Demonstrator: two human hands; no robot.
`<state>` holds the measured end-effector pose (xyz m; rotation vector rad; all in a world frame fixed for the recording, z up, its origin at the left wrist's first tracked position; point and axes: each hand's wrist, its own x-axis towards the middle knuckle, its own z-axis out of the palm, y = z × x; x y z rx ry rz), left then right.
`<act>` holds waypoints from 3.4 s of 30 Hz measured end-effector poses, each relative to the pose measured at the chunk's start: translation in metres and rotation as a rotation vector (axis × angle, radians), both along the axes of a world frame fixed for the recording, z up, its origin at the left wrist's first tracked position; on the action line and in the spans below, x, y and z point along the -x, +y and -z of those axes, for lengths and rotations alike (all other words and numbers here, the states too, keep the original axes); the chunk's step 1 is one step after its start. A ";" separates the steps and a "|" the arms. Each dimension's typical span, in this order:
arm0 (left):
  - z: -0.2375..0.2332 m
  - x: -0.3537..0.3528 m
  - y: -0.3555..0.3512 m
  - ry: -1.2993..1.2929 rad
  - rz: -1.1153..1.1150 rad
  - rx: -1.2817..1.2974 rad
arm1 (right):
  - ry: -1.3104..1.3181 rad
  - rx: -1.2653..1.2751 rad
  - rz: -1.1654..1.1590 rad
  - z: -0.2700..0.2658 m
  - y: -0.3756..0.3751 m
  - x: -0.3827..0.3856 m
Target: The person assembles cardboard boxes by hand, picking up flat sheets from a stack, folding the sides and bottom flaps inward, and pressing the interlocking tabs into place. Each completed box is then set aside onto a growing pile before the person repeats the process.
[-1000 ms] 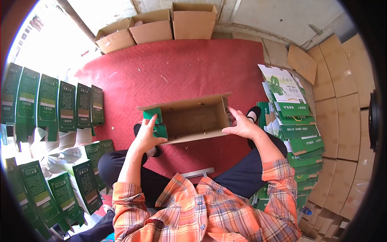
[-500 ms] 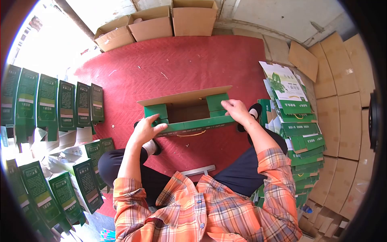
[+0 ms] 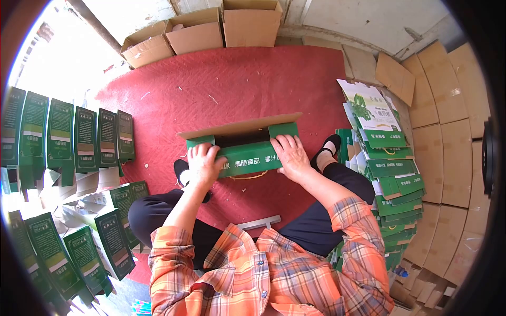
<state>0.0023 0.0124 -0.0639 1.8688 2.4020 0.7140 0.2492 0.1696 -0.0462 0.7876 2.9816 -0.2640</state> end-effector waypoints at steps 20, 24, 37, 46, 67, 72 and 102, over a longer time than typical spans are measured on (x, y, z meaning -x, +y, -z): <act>-0.013 -0.013 0.003 0.016 0.190 0.260 | 0.006 0.076 -0.020 0.004 0.009 0.007; -0.011 -0.011 0.002 -0.007 0.202 0.260 | -0.022 0.082 -0.027 0.009 0.011 0.007; -0.007 -0.015 0.002 0.011 0.197 0.288 | -0.193 -0.121 -0.061 -0.010 0.001 0.015; -0.015 -0.022 0.011 -0.004 0.197 0.288 | 0.520 -0.241 -0.482 -0.247 -0.126 0.057; -0.144 0.001 0.008 -1.011 -0.239 -0.175 | 0.702 -0.784 -0.600 -0.299 -0.171 0.047; -0.212 0.021 -0.015 -1.270 -0.160 -0.385 | 0.768 -0.693 -0.666 -0.321 -0.142 0.018; -0.625 0.225 -0.418 0.105 -0.748 -1.405 | 0.349 0.058 0.261 -0.175 0.008 -0.055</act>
